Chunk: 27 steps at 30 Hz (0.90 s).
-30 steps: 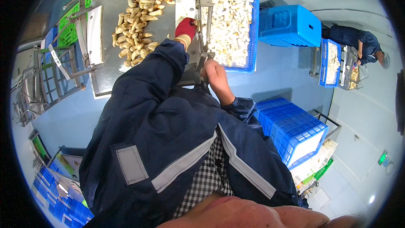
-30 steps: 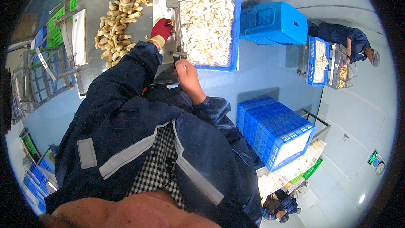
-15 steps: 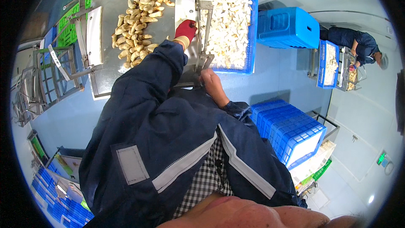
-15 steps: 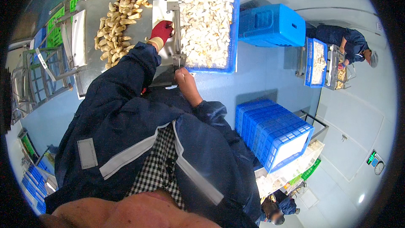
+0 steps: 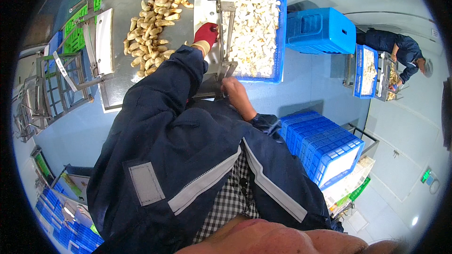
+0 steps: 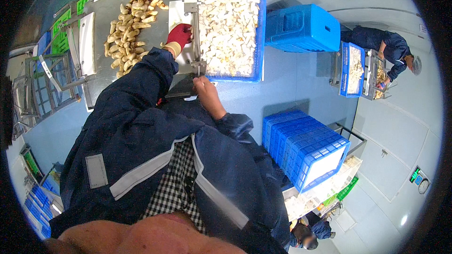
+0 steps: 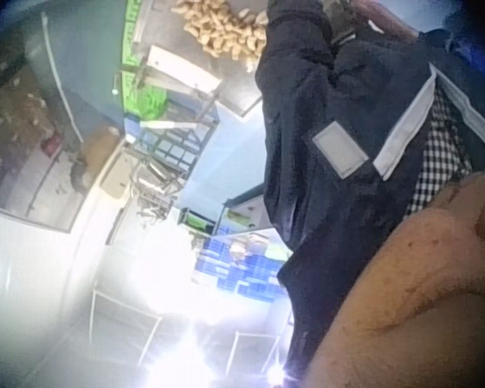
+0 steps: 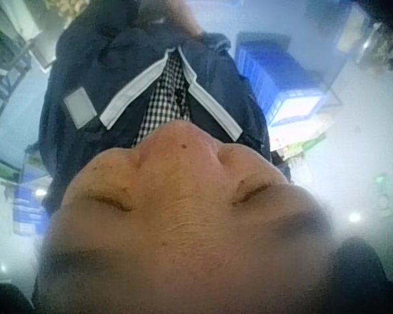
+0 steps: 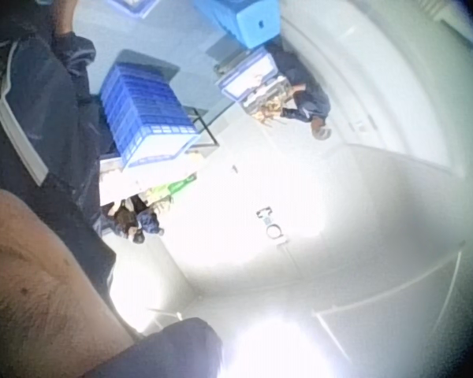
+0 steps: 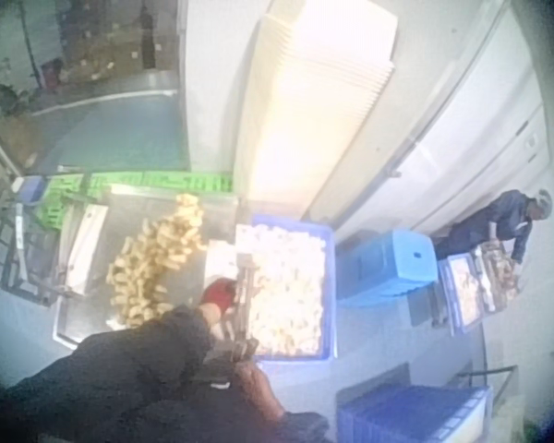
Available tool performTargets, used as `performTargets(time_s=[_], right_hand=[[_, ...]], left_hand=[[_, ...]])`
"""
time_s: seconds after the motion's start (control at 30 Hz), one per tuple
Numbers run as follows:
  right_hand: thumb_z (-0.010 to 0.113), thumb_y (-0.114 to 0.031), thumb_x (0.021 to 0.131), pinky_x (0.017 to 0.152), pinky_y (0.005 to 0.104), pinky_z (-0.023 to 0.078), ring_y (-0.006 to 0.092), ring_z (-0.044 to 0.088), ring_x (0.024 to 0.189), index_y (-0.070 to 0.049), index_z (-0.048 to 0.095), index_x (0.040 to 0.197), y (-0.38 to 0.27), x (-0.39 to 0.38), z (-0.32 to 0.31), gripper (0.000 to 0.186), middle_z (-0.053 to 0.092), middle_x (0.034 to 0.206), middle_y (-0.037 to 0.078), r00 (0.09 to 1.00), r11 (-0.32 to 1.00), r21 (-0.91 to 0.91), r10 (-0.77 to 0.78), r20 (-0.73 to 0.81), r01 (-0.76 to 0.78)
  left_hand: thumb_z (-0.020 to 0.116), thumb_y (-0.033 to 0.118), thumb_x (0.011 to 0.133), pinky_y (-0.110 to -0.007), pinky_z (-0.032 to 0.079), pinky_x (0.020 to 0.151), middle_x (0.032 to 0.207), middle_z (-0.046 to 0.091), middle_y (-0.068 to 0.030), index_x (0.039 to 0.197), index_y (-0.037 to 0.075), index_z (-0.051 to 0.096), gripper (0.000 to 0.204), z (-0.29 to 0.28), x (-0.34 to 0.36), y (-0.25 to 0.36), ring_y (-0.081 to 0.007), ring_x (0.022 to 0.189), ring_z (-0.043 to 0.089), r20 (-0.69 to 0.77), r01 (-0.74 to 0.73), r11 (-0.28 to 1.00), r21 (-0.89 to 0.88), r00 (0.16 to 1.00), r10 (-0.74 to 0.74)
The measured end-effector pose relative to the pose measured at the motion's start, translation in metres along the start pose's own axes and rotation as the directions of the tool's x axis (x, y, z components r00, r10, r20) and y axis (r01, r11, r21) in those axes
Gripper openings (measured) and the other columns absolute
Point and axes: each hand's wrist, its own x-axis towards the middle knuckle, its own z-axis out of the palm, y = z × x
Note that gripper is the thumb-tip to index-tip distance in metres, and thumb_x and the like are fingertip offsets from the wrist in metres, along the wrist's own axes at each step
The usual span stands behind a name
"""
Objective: The person slices pieces of ginger using a hand-operated slicer, then gathers the sliced pieces and places them into a blue crate.
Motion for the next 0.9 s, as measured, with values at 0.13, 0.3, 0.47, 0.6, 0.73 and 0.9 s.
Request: performTargets(time_s=[0.13,0.3,0.47,0.6,0.73,0.9], right_hand=[[0.045,-0.03,0.093,0.062,0.0343,0.042,0.0232,0.053,0.066,0.001,0.052,0.079,-0.055,-0.006,-0.009,0.035,0.054,0.066,0.013,0.999,0.995,0.096,-0.008,-0.045,0.013],[0.046,-0.029,0.093,0.063,0.0359,0.042,0.0238,0.052,0.065,0.0,0.052,0.081,0.02,0.004,0.001,0.032,0.054,0.067,0.013,0.993,0.994,0.017,-0.103,-0.053,0.104],[0.045,-0.026,0.094,0.063,0.035,0.042,0.025,0.052,0.065,0.0,0.052,0.084,-0.021,-0.006,-0.008,0.028,0.055,0.071,0.015,1.0,0.993,0.112,0.023,0.007,-0.024],[0.046,-0.025,0.094,0.062,0.0331,0.042,0.0209,0.051,0.066,-0.001,0.051,0.083,-0.054,-0.008,-0.011,0.027,0.053,0.07,0.012,0.999,0.996,0.083,-0.024,-0.021,0.026],[0.046,-0.025,0.094,0.061,0.032,0.041,0.0212,0.05,0.065,-0.002,0.051,0.082,0.023,0.001,0.014,0.027,0.052,0.067,0.011,0.974,0.973,0.053,-0.225,-0.019,0.226],[0.046,-0.023,0.092,0.065,0.0328,0.043,0.0292,0.054,0.068,-0.002,0.053,0.084,0.036,0.004,0.008,0.024,0.054,0.069,0.016,0.994,0.994,0.045,-0.102,-0.024,0.103]], left_hand=[[0.061,0.013,0.081,-0.031,0.052,0.061,0.087,0.066,-0.009,0.104,0.007,0.062,0.024,-0.003,-0.002,-0.009,-0.019,0.071,0.064,-0.036,-0.051,0.978,0.205,0.998,0.06],[0.055,0.006,0.086,-0.034,0.053,0.061,0.084,0.063,-0.0097,0.111,0.006,0.053,0.026,0.006,0.004,0.003,-0.0213,0.07,0.062,0.053,0.058,0.988,-0.145,0.997,-0.051],[0.056,0.007,0.085,-0.035,0.054,0.061,0.083,0.062,-0.011,0.107,0.004,0.054,0.022,0.002,-0.002,0.0,-0.0218,0.073,0.063,0.019,0.012,0.999,0.036,1.0,-0.012],[0.057,0.015,0.084,-0.033,0.051,0.063,0.085,0.063,-0.0119,0.096,0.007,0.058,0.014,0.0,0.003,-0.007,-0.0211,0.074,0.064,-0.082,-0.032,0.994,0.107,0.996,0.041],[0.051,0.009,0.087,-0.032,0.051,0.063,0.085,0.062,-0.0103,0.1,0.006,0.056,0.014,-0.013,0.012,-0.023,-0.0196,0.081,0.062,0.139,0.111,0.879,-0.464,0.989,-0.051],[0.054,0.016,0.086,-0.035,0.051,0.072,0.09,0.065,-0.0146,0.109,0.006,0.058,0.025,0.007,0.003,-0.011,-0.0253,0.086,0.063,-0.051,-0.05,0.998,0.048,0.997,0.053]])
